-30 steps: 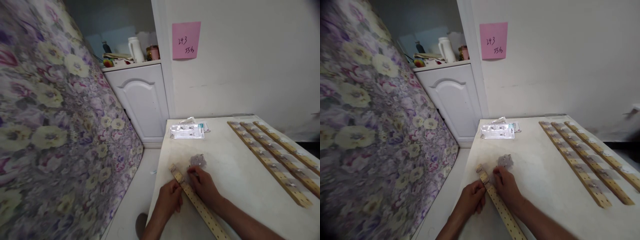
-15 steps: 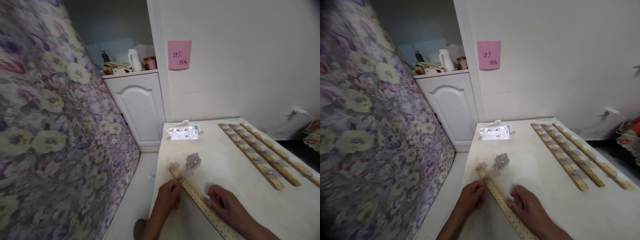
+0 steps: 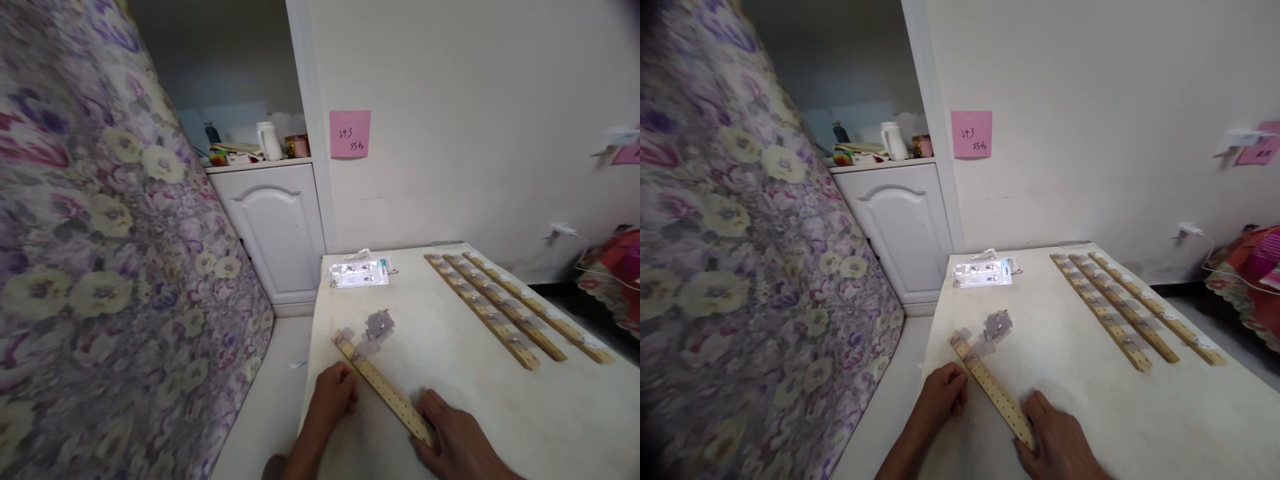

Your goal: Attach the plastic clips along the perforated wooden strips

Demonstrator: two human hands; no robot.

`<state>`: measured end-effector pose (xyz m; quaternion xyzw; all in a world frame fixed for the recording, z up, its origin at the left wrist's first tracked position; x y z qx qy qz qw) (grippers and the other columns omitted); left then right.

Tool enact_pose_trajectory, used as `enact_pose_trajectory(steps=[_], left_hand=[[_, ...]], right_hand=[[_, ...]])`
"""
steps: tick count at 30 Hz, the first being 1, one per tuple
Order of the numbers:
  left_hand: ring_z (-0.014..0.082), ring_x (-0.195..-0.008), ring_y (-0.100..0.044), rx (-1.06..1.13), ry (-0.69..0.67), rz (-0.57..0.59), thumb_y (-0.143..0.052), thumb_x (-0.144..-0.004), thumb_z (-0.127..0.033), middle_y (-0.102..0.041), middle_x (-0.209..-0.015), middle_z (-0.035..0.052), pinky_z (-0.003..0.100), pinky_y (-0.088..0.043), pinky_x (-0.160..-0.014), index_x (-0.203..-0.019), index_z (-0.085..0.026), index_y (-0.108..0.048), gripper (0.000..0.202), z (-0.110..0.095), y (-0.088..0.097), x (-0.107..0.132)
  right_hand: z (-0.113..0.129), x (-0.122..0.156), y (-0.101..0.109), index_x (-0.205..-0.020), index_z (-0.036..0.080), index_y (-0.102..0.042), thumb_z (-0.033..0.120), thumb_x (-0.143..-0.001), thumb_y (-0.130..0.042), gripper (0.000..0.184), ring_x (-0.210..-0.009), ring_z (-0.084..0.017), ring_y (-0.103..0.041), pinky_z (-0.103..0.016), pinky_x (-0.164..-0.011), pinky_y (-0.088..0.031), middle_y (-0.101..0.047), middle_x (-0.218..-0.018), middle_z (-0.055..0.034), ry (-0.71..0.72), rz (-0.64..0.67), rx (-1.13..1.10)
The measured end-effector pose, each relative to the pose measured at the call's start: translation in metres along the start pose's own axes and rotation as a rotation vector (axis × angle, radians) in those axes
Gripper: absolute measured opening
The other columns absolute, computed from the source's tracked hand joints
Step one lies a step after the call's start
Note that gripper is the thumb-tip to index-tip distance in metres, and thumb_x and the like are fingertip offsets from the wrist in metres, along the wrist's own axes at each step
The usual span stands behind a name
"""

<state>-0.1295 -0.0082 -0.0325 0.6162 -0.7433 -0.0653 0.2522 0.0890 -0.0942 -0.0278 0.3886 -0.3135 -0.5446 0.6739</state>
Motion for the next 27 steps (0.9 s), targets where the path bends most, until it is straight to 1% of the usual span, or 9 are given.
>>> enact_pose_trajectory(steps=[5,8,13,18,23,25,27], left_hand=[[0.0084,-0.035,-0.050,-0.005,-0.008,-0.001,-0.044,-0.075,-0.021,-0.057,-0.048,-0.0044,0.017,-0.032,-0.036,-0.066,-0.019,-0.047,0.010,0.000,-0.001,0.000],[0.0091,-0.035,-0.050,-0.003,-0.017,-0.004,-0.043,-0.076,-0.022,-0.057,-0.048,-0.0044,0.018,-0.032,-0.036,-0.066,-0.020,-0.047,0.011,0.001,-0.001,-0.001],[0.0091,-0.035,-0.050,-0.009,-0.021,-0.011,-0.042,-0.076,-0.021,-0.057,-0.048,-0.0040,0.018,-0.032,-0.035,-0.066,-0.020,-0.047,0.011,0.001,-0.001,-0.001],[0.0091,-0.034,-0.050,-0.013,-0.025,-0.013,-0.043,-0.076,-0.021,-0.057,-0.048,-0.0044,0.018,-0.032,-0.035,-0.065,-0.020,-0.046,0.012,0.000,-0.002,-0.002],[0.0091,-0.034,-0.049,-0.003,-0.034,-0.020,-0.044,-0.076,-0.022,-0.056,-0.048,-0.0049,0.018,-0.033,-0.035,-0.064,-0.021,-0.045,0.012,0.000,-0.003,-0.002],[0.0092,-0.034,-0.049,-0.002,-0.039,-0.021,-0.044,-0.076,-0.022,-0.056,-0.048,-0.0048,0.018,-0.033,-0.035,-0.063,-0.021,-0.045,0.013,0.000,-0.003,-0.002],[0.0093,-0.033,-0.048,-0.003,-0.042,-0.021,-0.043,-0.076,-0.023,-0.055,-0.047,-0.0048,0.018,-0.033,-0.035,-0.064,-0.021,-0.045,0.013,-0.001,-0.003,-0.002]], right_hand=[[0.011,-0.003,0.001,-0.083,0.023,-0.050,0.027,-0.073,-0.052,0.010,-0.068,-0.018,-0.061,-0.028,-0.060,-0.042,-0.059,-0.088,-0.0035,0.007,-0.012,0.012],[0.020,-0.009,0.000,-0.082,0.023,-0.049,0.027,-0.074,-0.052,0.009,-0.070,-0.019,-0.061,-0.028,-0.060,-0.041,-0.060,-0.089,-0.0037,0.014,-0.053,0.005],[0.029,-0.024,-0.005,-0.083,0.022,-0.049,0.027,-0.075,-0.052,0.010,-0.068,-0.020,-0.062,-0.028,-0.058,-0.038,-0.062,-0.082,-0.0027,-0.045,-0.110,0.005],[0.031,-0.032,-0.011,-0.086,0.021,-0.050,0.029,-0.075,-0.053,0.014,-0.072,-0.021,-0.063,-0.029,-0.061,-0.038,-0.063,-0.087,-0.0040,-0.058,-0.112,0.012],[0.031,-0.031,-0.019,-0.089,0.020,-0.050,0.028,-0.075,-0.054,0.017,-0.073,-0.021,-0.063,-0.029,-0.061,-0.039,-0.063,-0.088,-0.0045,-0.074,-0.097,-0.009],[0.030,-0.030,-0.020,-0.090,0.021,-0.050,0.031,-0.075,-0.056,0.020,-0.072,-0.021,-0.062,-0.028,-0.062,-0.039,-0.063,-0.089,-0.0044,-0.076,-0.102,-0.034],[0.026,-0.030,-0.020,-0.090,0.022,-0.051,0.035,-0.076,-0.057,0.021,-0.069,-0.019,-0.061,-0.028,-0.061,-0.039,-0.064,-0.085,-0.0024,-0.064,-0.107,-0.094]])
Point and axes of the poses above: each hand's wrist, its own x-axis away from the middle knuckle, its own y-axis out of the back of the hand, z = x × y, the point moved 2 cm from there along -x, towards the middle knuckle
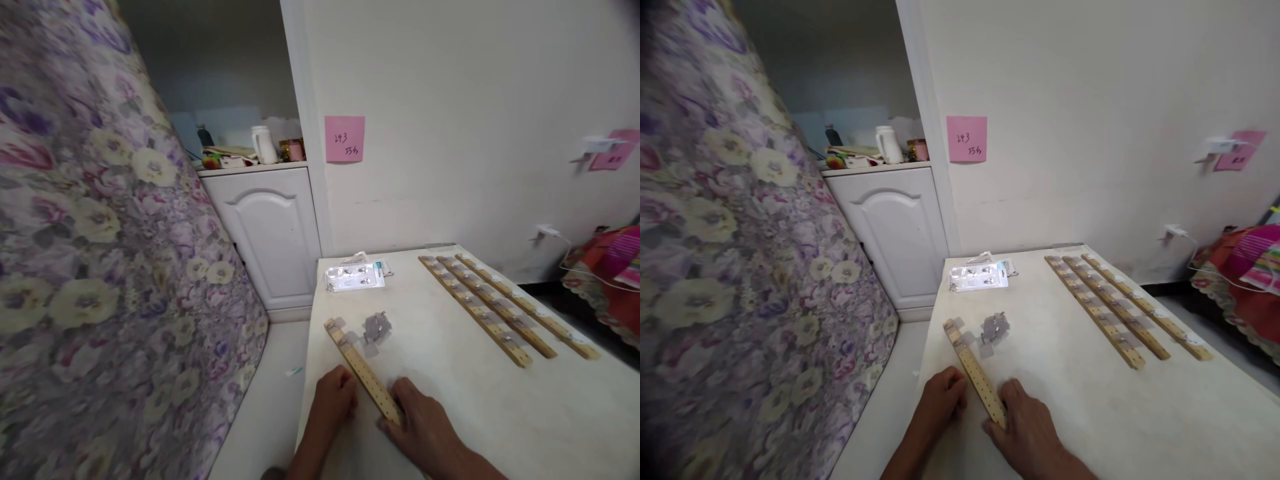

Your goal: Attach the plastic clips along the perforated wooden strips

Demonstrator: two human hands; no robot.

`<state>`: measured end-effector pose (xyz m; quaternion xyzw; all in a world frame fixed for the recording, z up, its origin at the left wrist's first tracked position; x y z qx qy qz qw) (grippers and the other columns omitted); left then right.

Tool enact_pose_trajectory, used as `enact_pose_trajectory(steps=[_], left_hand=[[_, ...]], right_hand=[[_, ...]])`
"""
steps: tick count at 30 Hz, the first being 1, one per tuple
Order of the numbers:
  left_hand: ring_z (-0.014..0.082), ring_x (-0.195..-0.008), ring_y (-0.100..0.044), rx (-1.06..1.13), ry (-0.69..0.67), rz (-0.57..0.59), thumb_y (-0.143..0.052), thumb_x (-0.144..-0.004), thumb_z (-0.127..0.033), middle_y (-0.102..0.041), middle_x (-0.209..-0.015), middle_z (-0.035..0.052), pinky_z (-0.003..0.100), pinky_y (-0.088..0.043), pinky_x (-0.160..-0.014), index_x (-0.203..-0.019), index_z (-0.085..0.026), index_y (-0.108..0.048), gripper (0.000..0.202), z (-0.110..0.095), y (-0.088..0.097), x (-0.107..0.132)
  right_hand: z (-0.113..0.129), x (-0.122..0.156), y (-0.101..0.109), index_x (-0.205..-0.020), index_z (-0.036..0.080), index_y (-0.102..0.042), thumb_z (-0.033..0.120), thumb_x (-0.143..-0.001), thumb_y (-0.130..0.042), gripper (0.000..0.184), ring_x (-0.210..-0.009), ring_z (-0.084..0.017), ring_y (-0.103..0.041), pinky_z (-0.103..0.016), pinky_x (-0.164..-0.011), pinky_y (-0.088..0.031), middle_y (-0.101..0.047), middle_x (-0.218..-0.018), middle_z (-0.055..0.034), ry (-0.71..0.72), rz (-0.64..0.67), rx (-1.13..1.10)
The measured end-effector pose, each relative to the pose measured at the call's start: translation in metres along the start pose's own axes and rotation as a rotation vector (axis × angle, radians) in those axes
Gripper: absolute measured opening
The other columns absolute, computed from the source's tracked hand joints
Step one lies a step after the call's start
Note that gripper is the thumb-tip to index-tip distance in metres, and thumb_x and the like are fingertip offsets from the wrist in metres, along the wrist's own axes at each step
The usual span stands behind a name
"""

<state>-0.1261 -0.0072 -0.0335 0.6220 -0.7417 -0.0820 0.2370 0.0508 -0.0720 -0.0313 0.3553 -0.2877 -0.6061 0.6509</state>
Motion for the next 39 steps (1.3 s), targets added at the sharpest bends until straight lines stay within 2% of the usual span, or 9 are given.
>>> enact_pose_trajectory(steps=[4,7,9,13,17,23,27,31,39], left_hand=[[0.0090,-0.033,-0.048,-0.009,-0.006,-0.002,-0.044,-0.076,-0.022,-0.055,-0.047,-0.0046,0.018,-0.033,-0.036,-0.064,-0.021,-0.046,0.012,-0.001,0.000,0.000],[0.0087,-0.034,-0.048,-0.010,-0.016,-0.004,-0.043,-0.076,-0.023,-0.056,-0.048,-0.0041,0.018,-0.033,-0.037,-0.064,-0.020,-0.046,0.013,-0.001,0.000,0.000],[0.0089,-0.035,-0.048,-0.010,-0.027,-0.002,-0.043,-0.077,-0.025,-0.057,-0.049,-0.0036,0.018,-0.034,-0.037,-0.064,-0.020,-0.046,0.014,0.000,0.000,0.000],[0.0096,-0.035,-0.047,-0.009,-0.024,-0.002,-0.044,-0.077,-0.028,-0.057,-0.049,-0.0030,0.019,-0.033,-0.036,-0.065,-0.020,-0.046,0.015,0.002,-0.001,-0.001],[0.0096,-0.036,-0.046,-0.018,-0.022,-0.005,-0.045,-0.077,-0.030,-0.056,-0.049,-0.0030,0.019,-0.033,-0.038,-0.064,-0.020,-0.046,0.016,-0.001,-0.001,-0.001],[0.0119,-0.043,-0.050,-0.039,-0.050,-0.008,-0.046,-0.076,-0.032,-0.057,-0.050,-0.0022,0.021,-0.037,-0.044,-0.064,-0.020,-0.049,0.017,-0.006,0.001,0.001],[0.0105,-0.038,-0.045,-0.028,-0.030,0.013,-0.045,-0.077,-0.033,-0.055,-0.047,-0.0037,0.021,-0.034,-0.041,-0.065,-0.020,-0.049,0.018,-0.005,0.003,0.003],[0.0101,-0.037,-0.043,-0.003,-0.032,0.002,-0.045,-0.078,-0.036,-0.054,-0.049,-0.0037,0.020,-0.032,-0.037,-0.067,-0.020,-0.051,0.020,-0.012,0.007,0.005],[0.0071,-0.038,-0.045,0.240,-0.093,0.046,-0.051,-0.076,-0.035,-0.056,-0.056,-0.0039,0.019,-0.033,-0.038,-0.075,-0.017,-0.054,0.018,-0.028,-0.003,0.008]], right_hand=[[-0.018,-0.023,0.013,-0.085,0.022,-0.053,0.037,-0.085,-0.045,0.017,-0.063,-0.016,-0.057,-0.026,-0.060,-0.038,-0.061,-0.070,0.0010,0.022,-0.068,-0.157],[-0.040,-0.062,0.027,-0.076,0.020,-0.056,0.035,-0.085,-0.040,0.023,-0.066,-0.018,-0.056,-0.028,-0.062,-0.040,-0.061,-0.071,-0.0018,0.018,-0.203,-0.226],[-0.054,-0.091,0.032,-0.077,0.020,-0.058,0.036,-0.082,-0.043,0.023,-0.069,-0.019,-0.057,-0.028,-0.065,-0.042,-0.063,-0.073,-0.0024,-0.029,-0.260,-0.309],[-0.066,-0.138,0.030,-0.072,0.020,-0.058,0.040,-0.079,-0.047,0.025,-0.069,-0.018,-0.059,-0.026,-0.064,-0.042,-0.064,-0.071,-0.0017,-0.127,-0.291,-0.363],[-0.064,-0.157,0.021,-0.065,0.021,-0.058,0.044,-0.074,-0.054,0.025,-0.061,-0.017,-0.057,-0.025,-0.055,-0.037,-0.062,-0.061,-0.0002,-0.214,-0.299,-0.335],[-0.066,-0.166,0.018,-0.057,0.021,-0.058,0.038,-0.069,-0.056,0.022,-0.059,-0.017,-0.055,-0.025,-0.053,-0.032,-0.062,-0.058,-0.0007,-0.285,-0.289,-0.362],[-0.073,-0.164,0.021,-0.058,0.020,-0.056,0.036,-0.068,-0.053,0.020,-0.061,-0.017,-0.054,-0.025,-0.055,-0.035,-0.059,-0.058,-0.0001,-0.266,-0.281,-0.469],[-0.073,-0.149,0.027,-0.063,0.019,-0.056,0.039,-0.069,-0.052,0.021,-0.059,-0.015,-0.054,-0.024,-0.053,-0.038,-0.059,-0.059,0.0008,-0.214,-0.248,-0.615],[-0.031,-0.107,0.030,-0.078,0.019,-0.053,0.048,-0.077,-0.058,0.030,-0.043,-0.013,-0.057,-0.020,-0.038,-0.037,-0.061,-0.055,0.0018,-0.076,0.038,-1.047]])
Point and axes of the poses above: each hand's wrist, its own x-axis away from the middle knuckle, its own y-axis out of the back of the hand, z = x × y, the point moved 2 cm from there along -x, towards the middle knuckle
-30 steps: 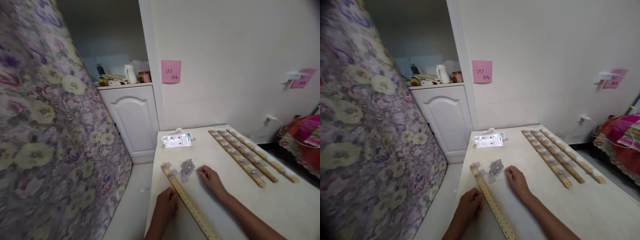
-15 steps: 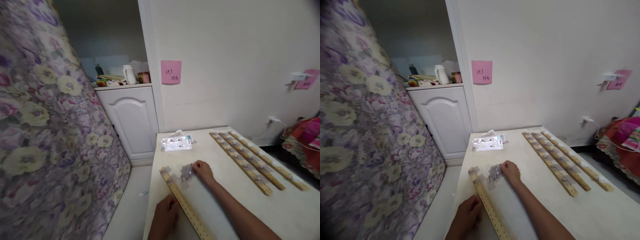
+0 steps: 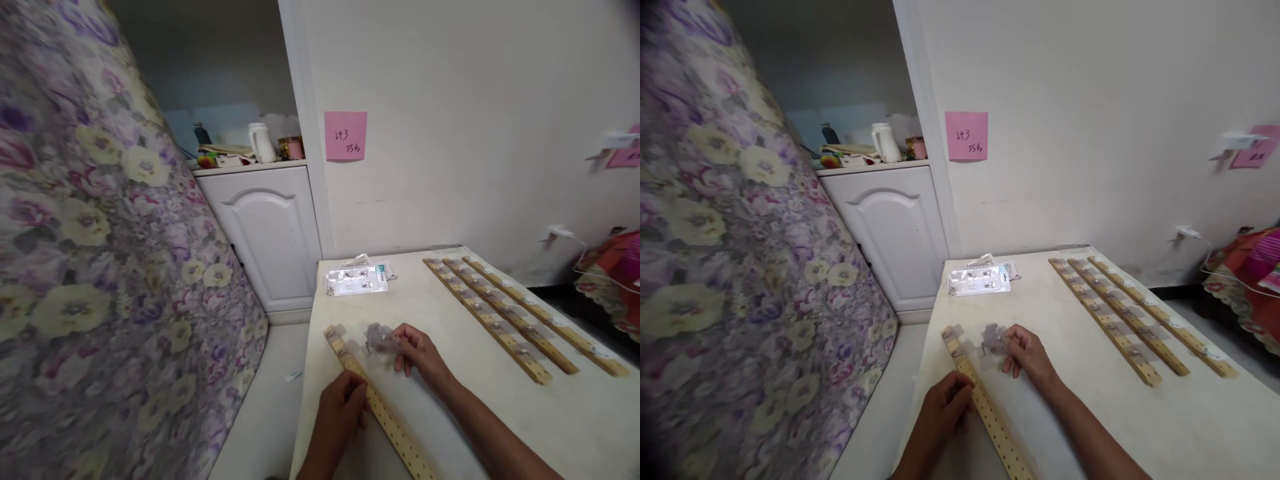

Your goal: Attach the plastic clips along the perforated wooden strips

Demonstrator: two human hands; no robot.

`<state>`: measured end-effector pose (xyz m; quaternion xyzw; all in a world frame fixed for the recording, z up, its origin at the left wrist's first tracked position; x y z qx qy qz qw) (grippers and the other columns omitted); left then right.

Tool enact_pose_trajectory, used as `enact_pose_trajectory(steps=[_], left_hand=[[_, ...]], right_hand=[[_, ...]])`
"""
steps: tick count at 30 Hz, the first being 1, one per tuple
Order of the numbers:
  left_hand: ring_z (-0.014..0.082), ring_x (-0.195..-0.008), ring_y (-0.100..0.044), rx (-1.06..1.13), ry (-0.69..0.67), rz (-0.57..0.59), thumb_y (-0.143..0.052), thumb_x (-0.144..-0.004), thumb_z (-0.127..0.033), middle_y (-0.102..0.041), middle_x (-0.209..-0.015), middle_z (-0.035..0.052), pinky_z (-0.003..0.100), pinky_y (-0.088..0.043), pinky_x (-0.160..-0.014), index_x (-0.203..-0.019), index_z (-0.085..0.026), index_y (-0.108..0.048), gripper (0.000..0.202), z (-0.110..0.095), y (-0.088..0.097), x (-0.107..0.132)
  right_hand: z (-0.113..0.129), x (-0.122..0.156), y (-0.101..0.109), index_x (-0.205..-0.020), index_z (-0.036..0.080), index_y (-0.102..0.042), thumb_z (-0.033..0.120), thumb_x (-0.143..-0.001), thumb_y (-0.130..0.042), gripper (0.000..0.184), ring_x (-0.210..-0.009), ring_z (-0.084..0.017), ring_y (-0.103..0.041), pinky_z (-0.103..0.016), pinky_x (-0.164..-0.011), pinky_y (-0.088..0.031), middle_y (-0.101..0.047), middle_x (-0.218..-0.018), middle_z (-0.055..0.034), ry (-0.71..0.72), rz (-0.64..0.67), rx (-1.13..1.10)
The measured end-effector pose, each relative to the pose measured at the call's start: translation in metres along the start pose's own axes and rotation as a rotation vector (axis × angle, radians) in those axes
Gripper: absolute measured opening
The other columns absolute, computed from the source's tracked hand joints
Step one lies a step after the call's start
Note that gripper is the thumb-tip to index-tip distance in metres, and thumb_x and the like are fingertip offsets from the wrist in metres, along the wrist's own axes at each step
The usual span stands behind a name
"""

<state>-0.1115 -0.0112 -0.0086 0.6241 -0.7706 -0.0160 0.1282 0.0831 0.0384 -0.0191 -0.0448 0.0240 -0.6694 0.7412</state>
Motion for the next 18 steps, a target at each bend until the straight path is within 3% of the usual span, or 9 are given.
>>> enact_pose_trajectory(steps=[3,6,10,14,18], left_hand=[[0.0082,-0.044,-0.050,0.070,-0.012,-0.009,-0.053,-0.075,-0.033,-0.059,-0.061,-0.0026,0.019,-0.035,-0.041,-0.079,-0.017,-0.055,0.016,-0.002,-0.002,-0.001],[0.0112,-0.051,-0.055,0.141,-0.002,-0.015,-0.056,-0.074,-0.037,-0.059,-0.062,-0.0018,0.021,-0.039,-0.046,-0.087,-0.016,-0.055,0.025,-0.006,-0.004,-0.002],[0.0118,-0.050,-0.053,0.181,0.006,0.028,-0.058,-0.072,-0.039,-0.058,-0.057,-0.0027,0.024,-0.041,-0.050,-0.093,-0.015,-0.053,0.032,-0.008,-0.007,-0.003],[0.0125,-0.061,-0.055,0.162,-0.003,0.017,-0.063,-0.066,-0.025,-0.058,-0.067,-0.0013,0.023,-0.041,-0.056,-0.085,-0.015,-0.055,0.023,-0.007,-0.009,-0.002],[0.0130,-0.069,-0.054,0.084,-0.047,-0.013,-0.063,-0.065,-0.021,-0.059,-0.074,-0.0001,0.023,-0.040,-0.062,-0.085,-0.015,-0.058,0.021,-0.005,-0.007,-0.001]], right_hand=[[0.001,0.009,-0.014,-0.078,0.017,-0.056,0.049,-0.074,-0.064,0.033,-0.051,-0.013,-0.060,-0.022,-0.043,-0.044,-0.068,-0.081,-0.0046,0.019,0.102,-0.028],[0.001,0.016,-0.023,-0.075,0.017,-0.058,0.047,-0.072,-0.066,0.031,-0.060,-0.012,-0.059,-0.025,-0.051,-0.048,-0.064,-0.103,-0.0074,0.046,0.183,-0.018],[0.004,0.025,-0.031,-0.070,0.017,-0.057,0.039,-0.074,-0.066,0.024,-0.067,-0.012,-0.056,-0.024,-0.059,-0.044,-0.063,-0.090,-0.0035,0.115,0.215,0.035],[0.000,0.028,-0.034,-0.081,0.020,-0.056,0.032,-0.071,-0.069,0.020,-0.051,-0.009,-0.046,-0.021,-0.050,-0.035,-0.051,-0.057,0.0066,0.023,0.217,0.002],[-0.007,0.029,-0.036,-0.081,0.020,-0.056,0.030,-0.072,-0.069,0.019,-0.048,-0.008,-0.041,-0.020,-0.048,-0.031,-0.045,-0.052,0.0084,-0.007,0.248,-0.005]])
Point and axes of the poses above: each hand's wrist, its own x-axis away from the middle knuckle, its own y-axis out of the back of the hand, z = x × y, the point moved 2 cm from there along -x, towards the middle knuckle
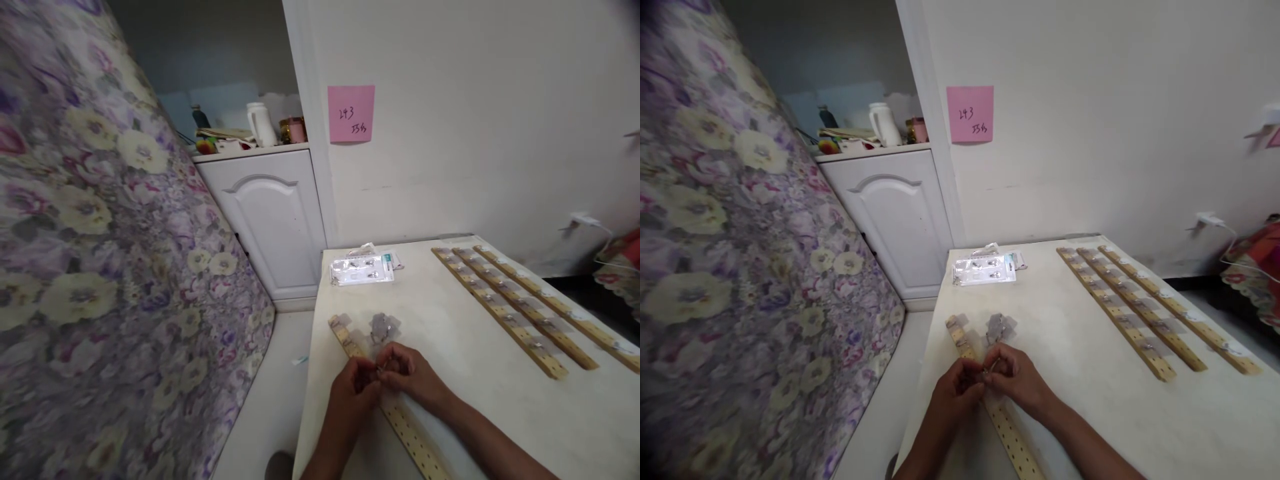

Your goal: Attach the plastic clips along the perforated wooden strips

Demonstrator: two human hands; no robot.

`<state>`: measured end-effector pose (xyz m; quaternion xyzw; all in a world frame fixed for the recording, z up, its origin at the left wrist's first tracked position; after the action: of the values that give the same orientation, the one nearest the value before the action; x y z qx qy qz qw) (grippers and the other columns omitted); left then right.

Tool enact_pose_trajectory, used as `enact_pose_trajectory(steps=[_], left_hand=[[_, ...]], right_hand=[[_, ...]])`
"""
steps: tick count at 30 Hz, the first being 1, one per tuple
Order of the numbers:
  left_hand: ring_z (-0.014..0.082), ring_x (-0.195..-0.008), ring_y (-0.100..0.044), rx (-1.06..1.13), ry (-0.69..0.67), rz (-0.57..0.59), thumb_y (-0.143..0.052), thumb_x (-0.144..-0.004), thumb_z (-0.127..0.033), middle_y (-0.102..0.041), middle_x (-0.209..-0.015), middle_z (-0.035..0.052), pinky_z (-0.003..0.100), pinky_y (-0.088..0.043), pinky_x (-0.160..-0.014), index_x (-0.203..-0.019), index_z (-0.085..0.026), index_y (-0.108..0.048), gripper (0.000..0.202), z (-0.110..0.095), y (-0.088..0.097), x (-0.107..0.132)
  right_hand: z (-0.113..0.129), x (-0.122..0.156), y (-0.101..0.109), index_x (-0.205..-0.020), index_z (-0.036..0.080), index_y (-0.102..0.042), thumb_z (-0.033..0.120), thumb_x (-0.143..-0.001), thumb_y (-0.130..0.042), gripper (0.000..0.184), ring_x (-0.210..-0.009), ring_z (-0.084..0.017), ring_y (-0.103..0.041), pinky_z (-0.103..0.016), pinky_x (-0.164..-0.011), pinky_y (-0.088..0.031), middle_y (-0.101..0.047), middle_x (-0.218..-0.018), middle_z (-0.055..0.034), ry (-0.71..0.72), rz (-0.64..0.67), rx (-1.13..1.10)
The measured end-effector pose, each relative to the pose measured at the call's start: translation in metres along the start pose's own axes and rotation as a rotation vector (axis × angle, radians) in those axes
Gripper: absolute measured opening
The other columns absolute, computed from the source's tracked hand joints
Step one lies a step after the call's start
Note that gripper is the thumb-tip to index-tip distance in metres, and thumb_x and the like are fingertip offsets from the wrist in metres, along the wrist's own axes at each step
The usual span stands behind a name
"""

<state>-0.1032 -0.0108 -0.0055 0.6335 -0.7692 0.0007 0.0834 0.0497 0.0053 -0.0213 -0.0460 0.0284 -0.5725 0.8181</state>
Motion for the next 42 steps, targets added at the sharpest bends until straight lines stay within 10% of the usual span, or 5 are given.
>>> enact_pose_trajectory(steps=[9,14,27,42], left_hand=[[0.0088,-0.052,-0.049,0.119,0.045,-0.019,-0.063,-0.065,-0.022,-0.053,-0.064,-0.0045,0.021,-0.039,-0.050,-0.090,-0.015,-0.058,0.026,0.001,-0.001,-0.001],[0.0089,-0.049,-0.051,0.143,0.103,-0.113,-0.061,-0.063,-0.022,-0.053,-0.059,-0.0051,0.021,-0.041,-0.049,-0.089,-0.015,-0.060,0.027,-0.001,0.003,0.000],[0.0093,-0.050,-0.055,0.176,0.138,-0.176,-0.064,-0.063,-0.028,-0.051,-0.063,-0.0063,0.021,-0.042,-0.048,-0.091,-0.016,-0.057,0.032,0.009,0.004,0.008],[0.0126,-0.060,-0.060,-0.059,0.086,-0.291,-0.059,-0.073,-0.026,-0.061,-0.071,-0.0009,0.021,-0.046,-0.053,-0.085,-0.018,-0.055,0.015,0.028,0.006,0.001]], right_hand=[[0.001,0.003,0.003,-0.092,0.019,-0.061,0.040,-0.076,-0.065,0.026,-0.049,-0.009,-0.045,-0.021,-0.048,-0.038,-0.049,-0.054,0.0065,0.031,0.011,0.073],[-0.007,0.001,0.007,-0.102,0.022,-0.054,0.043,-0.072,-0.067,0.039,-0.056,-0.012,-0.060,-0.023,-0.045,-0.047,-0.064,-0.093,-0.0028,-0.034,0.040,-0.023],[-0.015,0.003,0.000,-0.097,0.018,-0.058,0.038,-0.081,-0.058,0.026,-0.036,-0.009,-0.049,-0.019,-0.039,-0.036,-0.052,-0.046,0.0080,-0.083,0.083,-0.005],[-0.026,-0.016,0.001,-0.096,0.020,-0.061,0.028,-0.076,-0.055,0.022,-0.058,-0.014,-0.053,-0.025,-0.054,-0.041,-0.054,-0.064,0.0032,0.010,-0.205,0.276]])
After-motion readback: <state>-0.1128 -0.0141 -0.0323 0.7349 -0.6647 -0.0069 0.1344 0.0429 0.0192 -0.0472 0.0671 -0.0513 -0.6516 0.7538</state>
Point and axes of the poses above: each hand's wrist, its own x-axis away from the middle knuckle, its own y-axis out of the back of the hand, z = x × y, the point moved 2 cm from there along -x, towards the middle knuckle
